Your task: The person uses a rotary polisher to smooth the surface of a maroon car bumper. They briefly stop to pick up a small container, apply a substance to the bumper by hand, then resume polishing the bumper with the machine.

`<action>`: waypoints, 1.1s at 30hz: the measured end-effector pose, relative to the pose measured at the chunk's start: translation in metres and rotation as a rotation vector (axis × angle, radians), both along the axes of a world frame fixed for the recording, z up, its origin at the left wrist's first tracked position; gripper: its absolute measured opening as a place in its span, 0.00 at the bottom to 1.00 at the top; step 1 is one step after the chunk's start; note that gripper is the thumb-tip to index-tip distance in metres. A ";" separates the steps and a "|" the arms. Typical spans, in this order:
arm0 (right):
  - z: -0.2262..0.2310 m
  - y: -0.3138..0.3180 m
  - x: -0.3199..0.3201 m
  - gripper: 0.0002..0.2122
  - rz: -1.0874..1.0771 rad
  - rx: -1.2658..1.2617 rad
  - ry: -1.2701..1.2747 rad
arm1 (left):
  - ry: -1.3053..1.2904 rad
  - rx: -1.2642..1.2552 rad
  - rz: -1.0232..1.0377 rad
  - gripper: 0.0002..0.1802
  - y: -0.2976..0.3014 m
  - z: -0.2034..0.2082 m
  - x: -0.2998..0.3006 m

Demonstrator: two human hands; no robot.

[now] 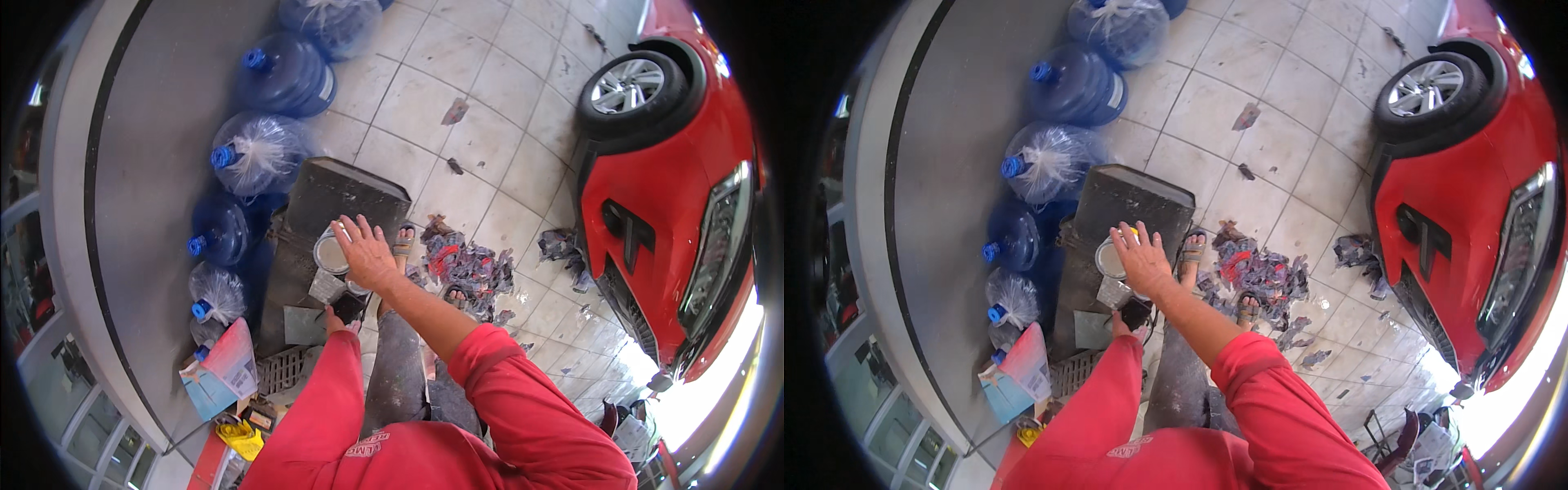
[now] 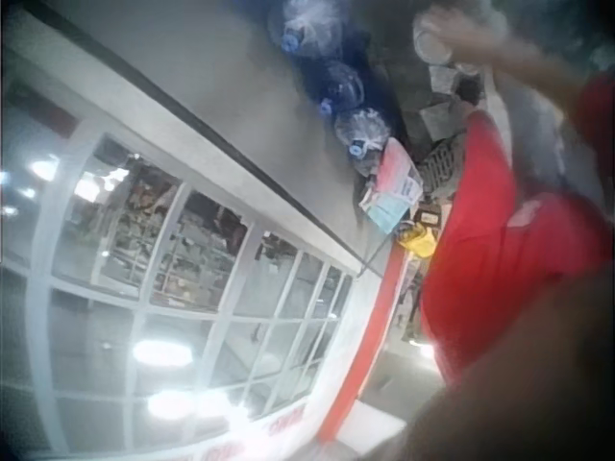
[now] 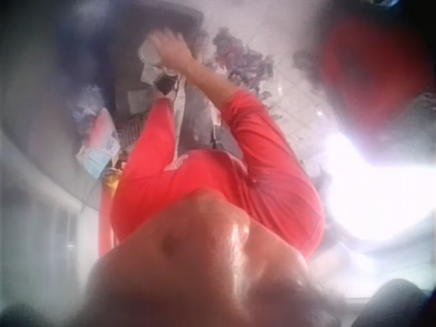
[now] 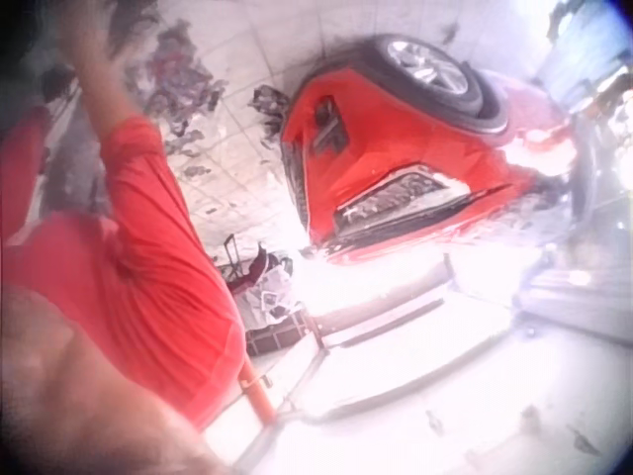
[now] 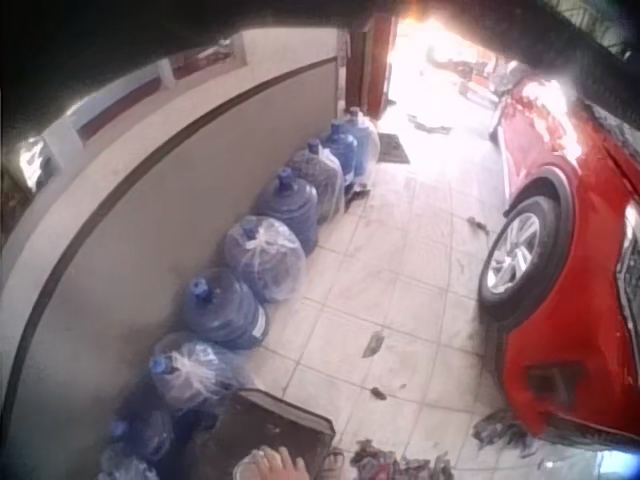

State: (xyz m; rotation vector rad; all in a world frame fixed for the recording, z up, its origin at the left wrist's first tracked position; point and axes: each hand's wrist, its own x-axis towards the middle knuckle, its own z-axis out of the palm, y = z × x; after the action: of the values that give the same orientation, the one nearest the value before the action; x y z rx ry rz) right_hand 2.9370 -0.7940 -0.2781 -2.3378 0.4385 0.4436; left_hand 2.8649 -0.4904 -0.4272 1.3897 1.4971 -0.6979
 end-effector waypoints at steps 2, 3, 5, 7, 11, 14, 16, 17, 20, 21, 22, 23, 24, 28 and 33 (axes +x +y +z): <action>-0.012 -0.001 0.005 0.53 0.068 0.012 0.037 | -0.004 -0.022 0.038 0.50 0.001 -0.001 0.005; -0.017 0.000 0.009 0.54 0.072 0.020 0.054 | -0.010 -0.038 0.060 0.49 0.000 -0.004 0.005; -0.023 0.003 0.012 0.56 0.069 0.035 0.092 | -0.007 0.033 0.143 0.49 -0.009 -0.003 0.010; -0.022 0.004 0.013 0.55 0.073 0.024 0.038 | -0.022 0.006 0.165 0.49 -0.017 0.003 0.015; -0.035 0.006 0.018 0.53 0.131 0.026 -0.035 | 0.018 0.022 0.205 0.44 -0.021 0.009 0.021; -0.036 -0.001 0.016 0.52 0.054 0.080 -0.079 | 0.060 0.045 0.177 0.42 -0.015 0.006 0.021; -0.035 -0.012 0.012 0.51 -0.048 0.110 -0.113 | 0.031 -0.031 0.267 0.41 0.020 -0.033 0.007; -0.036 -0.019 0.010 0.51 -0.085 0.108 -0.122 | 0.016 -0.073 0.322 0.41 0.019 -0.034 0.005; -0.036 -0.039 0.006 0.50 -0.175 0.067 -0.133 | 0.077 0.132 0.243 0.41 -0.003 -0.028 0.006; -0.037 -0.045 0.005 0.49 -0.197 0.048 -0.137 | 0.049 0.132 0.236 0.42 -0.015 -0.016 0.010; -0.039 -0.050 0.004 0.50 -0.171 0.037 -0.114 | 0.020 0.137 0.243 0.42 -0.025 -0.003 0.011; -0.040 -0.052 0.004 0.50 -0.162 0.044 -0.107 | -0.004 0.147 0.235 0.43 -0.029 0.001 0.011; -0.041 -0.053 0.004 0.50 -0.155 0.051 -0.101 | 0.009 0.191 0.249 0.43 -0.033 0.003 0.013; -0.040 -0.054 0.005 0.52 -0.140 0.074 -0.071 | 0.041 0.325 0.262 0.42 -0.047 0.015 0.022; -0.041 -0.058 0.004 0.52 -0.124 0.086 -0.119 | 0.089 0.275 0.191 0.40 -0.036 0.008 0.018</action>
State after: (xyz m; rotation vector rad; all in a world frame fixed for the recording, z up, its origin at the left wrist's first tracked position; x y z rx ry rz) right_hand 2.9415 -0.8520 -0.3187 -2.2257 0.4945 0.2581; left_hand 2.8833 -0.5268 -0.4196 1.4072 1.8223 -0.4520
